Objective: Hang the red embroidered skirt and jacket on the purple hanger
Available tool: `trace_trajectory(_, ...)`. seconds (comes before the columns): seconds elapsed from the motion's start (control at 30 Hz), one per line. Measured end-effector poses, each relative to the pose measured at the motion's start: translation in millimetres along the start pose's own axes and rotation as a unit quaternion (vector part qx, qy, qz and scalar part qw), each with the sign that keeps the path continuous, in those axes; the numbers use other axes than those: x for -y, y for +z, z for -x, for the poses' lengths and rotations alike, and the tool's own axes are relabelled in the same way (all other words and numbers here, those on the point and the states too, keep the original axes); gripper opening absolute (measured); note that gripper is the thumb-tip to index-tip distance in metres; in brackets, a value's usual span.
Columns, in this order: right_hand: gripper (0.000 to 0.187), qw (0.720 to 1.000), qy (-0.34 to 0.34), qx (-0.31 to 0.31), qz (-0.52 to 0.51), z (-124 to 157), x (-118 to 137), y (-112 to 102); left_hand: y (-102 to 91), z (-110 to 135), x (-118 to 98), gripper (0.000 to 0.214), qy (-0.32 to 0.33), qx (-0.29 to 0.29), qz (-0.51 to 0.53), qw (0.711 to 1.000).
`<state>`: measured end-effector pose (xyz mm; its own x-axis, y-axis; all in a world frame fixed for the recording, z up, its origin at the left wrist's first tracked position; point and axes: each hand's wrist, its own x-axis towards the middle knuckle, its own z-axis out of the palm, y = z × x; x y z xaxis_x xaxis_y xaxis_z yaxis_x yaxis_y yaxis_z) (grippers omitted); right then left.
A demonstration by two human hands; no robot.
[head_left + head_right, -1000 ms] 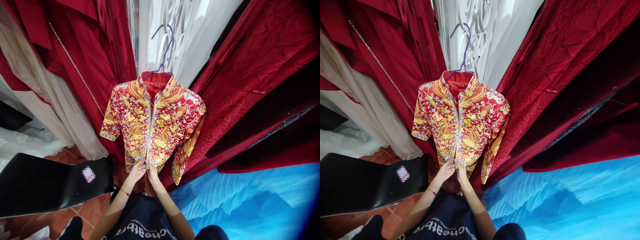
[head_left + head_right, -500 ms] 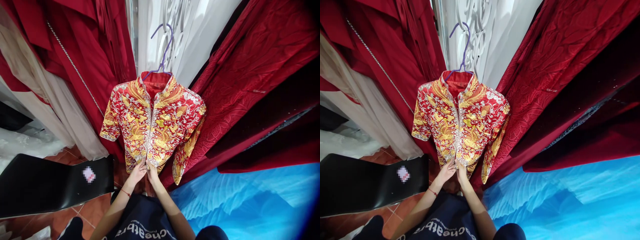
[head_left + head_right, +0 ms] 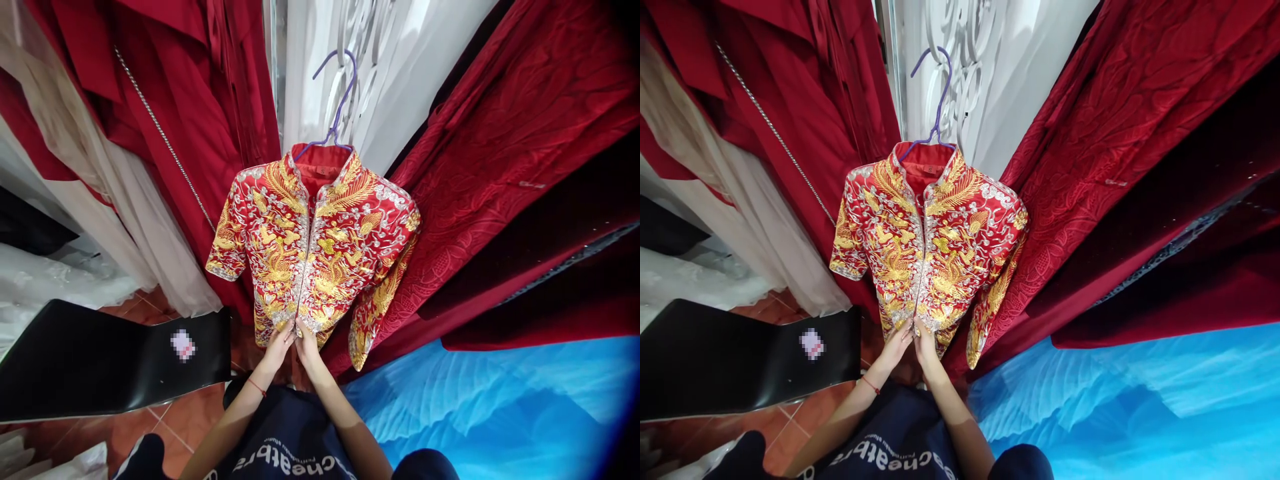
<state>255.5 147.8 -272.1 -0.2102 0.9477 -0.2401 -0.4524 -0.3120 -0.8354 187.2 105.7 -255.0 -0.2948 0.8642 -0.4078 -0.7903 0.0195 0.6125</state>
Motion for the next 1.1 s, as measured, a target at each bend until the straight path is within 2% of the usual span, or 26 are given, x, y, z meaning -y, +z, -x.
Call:
trace_trajectory(0.2,0.028,0.996,-0.047,0.024,0.067,0.3,1.8,-4.3,6.7,2.0,4.3,0.034,0.046,-0.046,-0.013,0.998)
trace_trajectory(0.37,0.034,0.988,-0.089,0.039,0.119,12.3,14.5,-16.6,11.2,-0.5,2.2,0.036,0.063,-0.050,-0.035,0.996)
trace_trajectory(0.5,0.036,0.987,-0.093,0.035,0.128,9.3,19.8,-18.0,11.9,-4.7,1.8,0.032,0.069,-0.048,-0.050,0.995)
trace_trajectory(0.67,0.030,0.992,-0.066,0.010,0.106,1.4,16.1,-14.4,7.7,-13.7,3.7,0.026,0.059,-0.059,-0.038,0.996)
trace_trajectory(0.87,0.028,0.999,0.002,-0.013,0.047,2.8,7.3,-9.0,4.8,-34.6,-1.8,0.018,0.038,-0.066,-0.026,0.997)
trace_trajectory(1.1,0.023,0.999,0.048,-0.011,-0.001,2.8,7.4,-8.9,-3.4,-23.2,-6.9,0.024,0.032,-0.036,-0.055,0.997)
